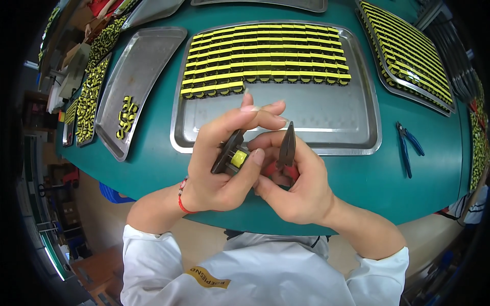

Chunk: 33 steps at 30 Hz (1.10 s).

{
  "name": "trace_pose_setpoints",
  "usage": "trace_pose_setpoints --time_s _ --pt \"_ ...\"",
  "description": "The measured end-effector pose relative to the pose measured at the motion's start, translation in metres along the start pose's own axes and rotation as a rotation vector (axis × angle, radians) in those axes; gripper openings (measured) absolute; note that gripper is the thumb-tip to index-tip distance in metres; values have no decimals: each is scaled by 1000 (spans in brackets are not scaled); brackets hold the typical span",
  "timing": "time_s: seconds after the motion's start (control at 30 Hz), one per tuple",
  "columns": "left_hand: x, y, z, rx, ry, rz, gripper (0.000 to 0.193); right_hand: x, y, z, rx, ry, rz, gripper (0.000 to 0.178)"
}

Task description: The person processes and assembles small electronic components using pliers, taking them from a metal tray on a production line.

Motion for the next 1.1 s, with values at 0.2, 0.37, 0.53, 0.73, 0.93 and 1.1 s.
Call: trace_pose_setpoints --time_s 0.2,0.37,0.53,0.73,0.93,1.1 --pt "-4 2 -4 -30 -83 44 58 2 3 1 0 -52 10 44" --pt "8 -3 -7 -149 -196 -24 59 10 2 1 55 49 -144 40" --pt "7 -6 -7 -240 -280 10 65 8 -3 2 90 158 -245 31" --pt "15 -9 -3 -129 -211 -15 73 15 -2 -3 84 205 -213 28" --pt "6 -5 -3 -74 -107 -41 65 16 -4 1 134 222 -315 26" --pt "0 -1 3 -81 -5 -66 52 12 -5 4 156 263 -398 24"
Point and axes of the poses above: each hand's wrist, its own y-axis away from the middle knuckle, its own z-axis out of the palm, x = y × z, the point moved 3 cm from there along -y, towards the middle knuckle, and after that the axes turned 3 degrees about -z, right-handed, at the moved point
